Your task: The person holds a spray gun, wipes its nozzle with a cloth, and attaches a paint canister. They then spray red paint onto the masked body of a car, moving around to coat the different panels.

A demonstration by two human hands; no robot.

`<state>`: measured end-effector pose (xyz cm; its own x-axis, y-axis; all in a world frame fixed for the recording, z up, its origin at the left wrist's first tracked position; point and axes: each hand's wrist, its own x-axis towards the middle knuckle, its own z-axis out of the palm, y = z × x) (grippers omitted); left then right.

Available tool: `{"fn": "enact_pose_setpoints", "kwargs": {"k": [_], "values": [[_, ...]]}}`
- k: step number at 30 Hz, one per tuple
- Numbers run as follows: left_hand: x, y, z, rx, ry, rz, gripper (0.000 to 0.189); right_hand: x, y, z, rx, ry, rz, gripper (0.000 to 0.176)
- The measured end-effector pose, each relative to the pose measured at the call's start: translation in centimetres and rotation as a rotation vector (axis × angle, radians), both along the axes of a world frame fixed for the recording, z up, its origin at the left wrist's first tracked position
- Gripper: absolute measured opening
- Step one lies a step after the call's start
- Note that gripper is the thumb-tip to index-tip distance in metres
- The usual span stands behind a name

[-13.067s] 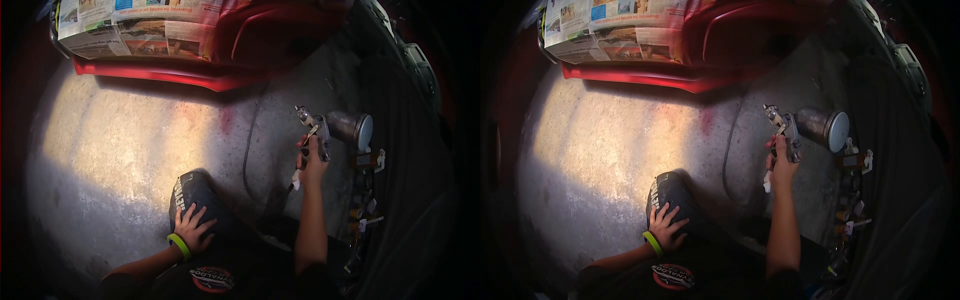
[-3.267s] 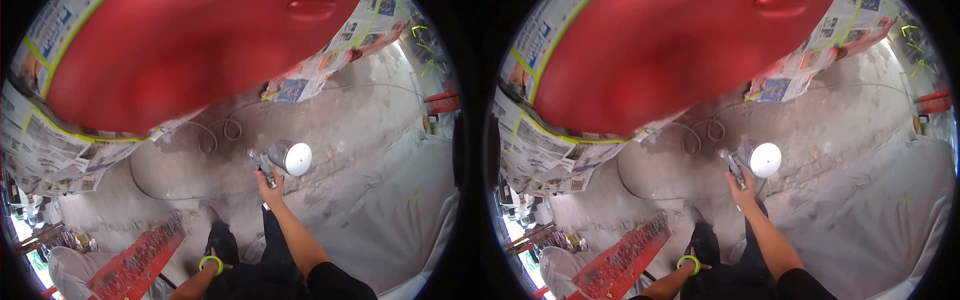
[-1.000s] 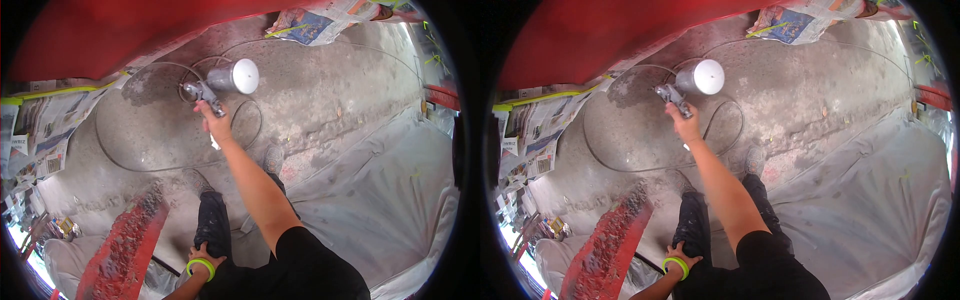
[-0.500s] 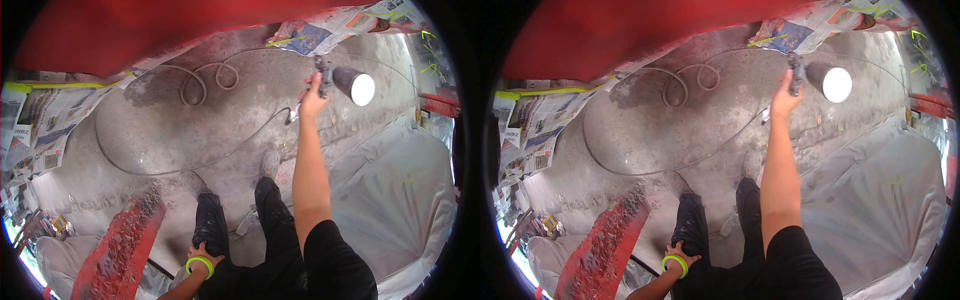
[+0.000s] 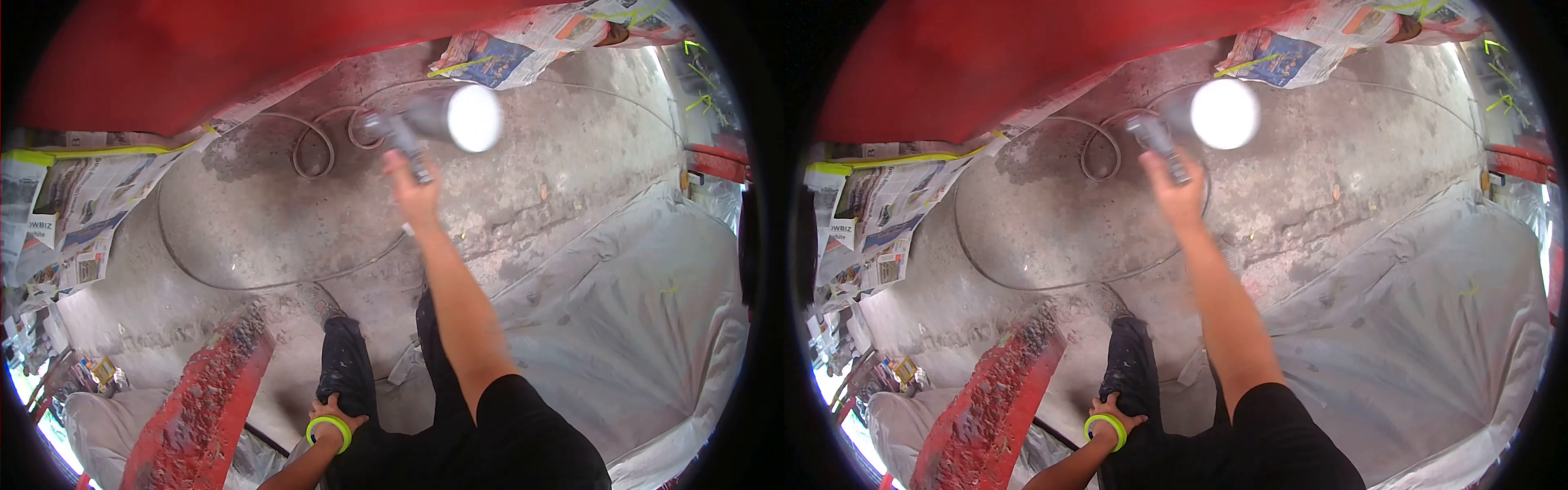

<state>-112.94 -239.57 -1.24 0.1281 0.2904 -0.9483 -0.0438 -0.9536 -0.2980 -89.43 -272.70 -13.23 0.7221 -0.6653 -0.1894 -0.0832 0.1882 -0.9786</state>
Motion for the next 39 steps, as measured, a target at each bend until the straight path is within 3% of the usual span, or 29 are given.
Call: {"fn": "enact_pose_setpoints", "kwargs": {"k": [2,6,10,13,15,16,17,20,24,25,29,31,35,39], "values": [[0.0,0.2,0.0,-0.009,0.001,0.006,0.101,-0.3,-5.1,-1.1,-0.099,0.018,-0.180,0.022],[-0.2,0.4,-0.2,-0.017,-0.004,0.019,0.101,-1.6,-14.8,1.6,-0.199,0.096,-0.430,0.029],[-0.2,0.2,0.1,-0.017,-0.015,0.029,0.100,-0.9,-16.4,3.3,-0.277,0.050,-0.653,0.031],[-0.3,0.1,-0.1,-0.012,-0.009,0.025,0.100,-1.2,-12.8,3.0,-0.140,0.043,-0.557,0.029],[-0.4,-0.1,-0.1,-0.005,-0.001,0.026,0.100,-1.6,-8.7,1.4,-0.085,0.051,-0.363,0.025],[-0.4,-0.2,-0.1,-0.001,0.004,0.025,0.100,-1.1,-5.1,3.2,0.013,0.016,-0.318,0.021],[-0.4,-0.3,0.0,0.000,0.006,0.022,0.099,-1.1,-3.1,0.7,-0.111,0.029,-0.229,0.024],[-0.3,-0.7,0.0,0.001,0.009,0.009,0.099,-0.4,4.6,2.1,-0.046,-0.039,0.017,0.026],[-0.5,-0.8,-0.3,0.003,0.013,-0.010,0.100,0.4,5.7,3.9,0.108,0.012,0.349,0.030],[-0.5,-0.8,-0.3,0.003,0.016,-0.010,0.100,0.4,5.0,4.7,0.113,0.027,0.335,0.031],[-0.3,-0.6,-0.4,-0.004,0.015,0.010,0.100,-0.3,-2.1,4.3,-0.066,0.048,0.036,0.023],[-0.5,-0.3,-0.5,0.001,0.012,0.015,0.100,-1.1,-8.1,4.3,-0.223,0.067,-0.127,0.025],[-0.1,-0.1,-0.2,-0.004,0.007,0.025,0.101,-2.8,-18.1,7.0,-0.289,0.129,-0.415,0.031],[-0.2,0.1,-0.3,0.003,-0.002,0.017,0.100,-1.9,-19.0,9.9,-0.341,0.061,-0.590,0.032]]}}
